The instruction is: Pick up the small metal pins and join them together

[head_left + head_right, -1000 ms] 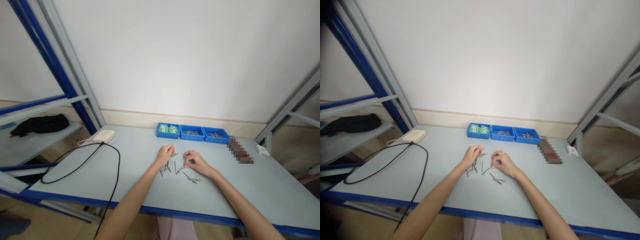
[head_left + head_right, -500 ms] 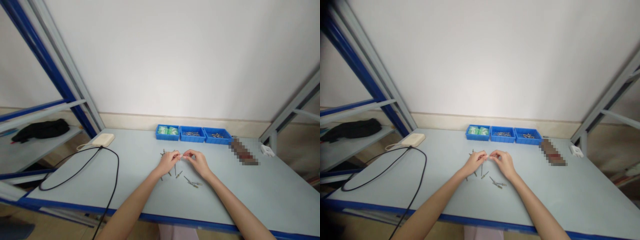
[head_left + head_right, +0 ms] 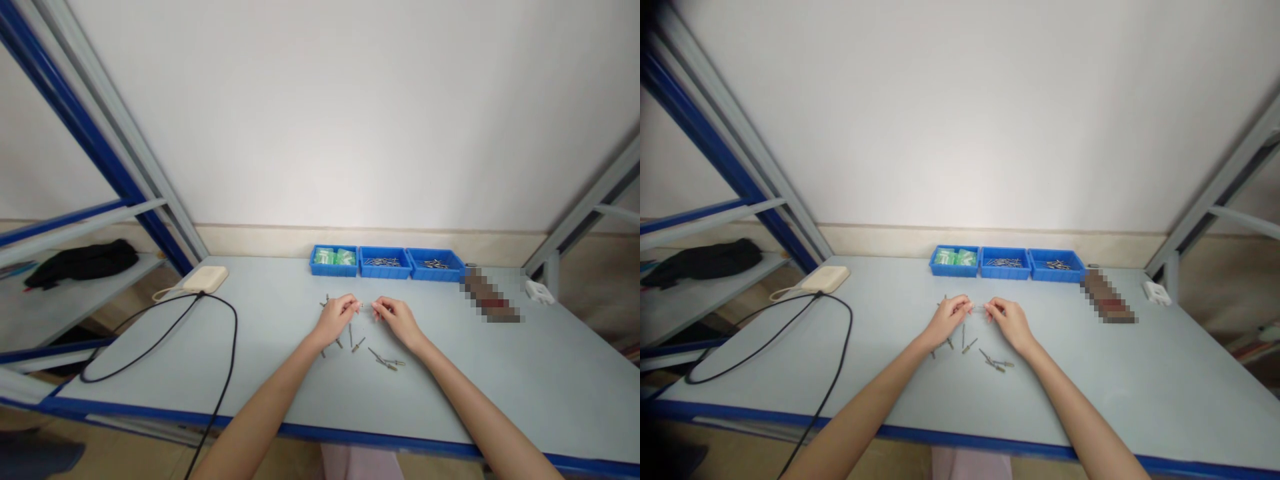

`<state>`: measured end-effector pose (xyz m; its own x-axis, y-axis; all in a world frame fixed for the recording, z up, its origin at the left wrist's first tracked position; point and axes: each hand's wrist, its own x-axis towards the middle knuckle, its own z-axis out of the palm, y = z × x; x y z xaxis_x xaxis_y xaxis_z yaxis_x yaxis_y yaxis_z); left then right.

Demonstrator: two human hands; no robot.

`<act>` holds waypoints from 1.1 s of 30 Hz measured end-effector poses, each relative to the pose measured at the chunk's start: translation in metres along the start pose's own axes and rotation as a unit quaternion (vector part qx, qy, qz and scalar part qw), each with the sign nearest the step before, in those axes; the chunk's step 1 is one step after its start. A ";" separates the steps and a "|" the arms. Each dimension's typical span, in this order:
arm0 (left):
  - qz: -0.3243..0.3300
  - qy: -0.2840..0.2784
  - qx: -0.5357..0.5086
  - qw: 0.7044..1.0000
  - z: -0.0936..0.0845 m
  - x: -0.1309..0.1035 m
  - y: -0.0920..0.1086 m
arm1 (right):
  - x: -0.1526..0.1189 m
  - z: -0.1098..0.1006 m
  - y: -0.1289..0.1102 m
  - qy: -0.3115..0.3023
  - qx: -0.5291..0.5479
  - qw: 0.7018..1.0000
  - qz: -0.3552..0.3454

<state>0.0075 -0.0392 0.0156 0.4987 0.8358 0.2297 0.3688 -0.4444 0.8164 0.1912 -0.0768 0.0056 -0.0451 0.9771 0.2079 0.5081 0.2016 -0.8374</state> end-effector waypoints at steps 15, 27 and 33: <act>0.011 -0.021 -0.026 0.999 0.001 -0.003 0.004 | -0.003 -0.002 -0.005 -0.048 0.146 0.988 0.011; 0.008 -0.012 -0.008 1.000 0.004 -0.002 0.002 | 0.000 0.001 0.002 -0.005 0.162 0.987 0.015; 0.002 -0.022 0.000 1.000 0.005 -0.001 -0.001 | -0.002 0.000 0.000 -0.023 0.140 0.990 0.000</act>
<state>0.0105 -0.0408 0.0117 0.5350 0.8185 0.2095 0.3658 -0.4479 0.8158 0.1917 -0.0788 0.0051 -0.0879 0.9777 0.1905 0.2494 0.2068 -0.9461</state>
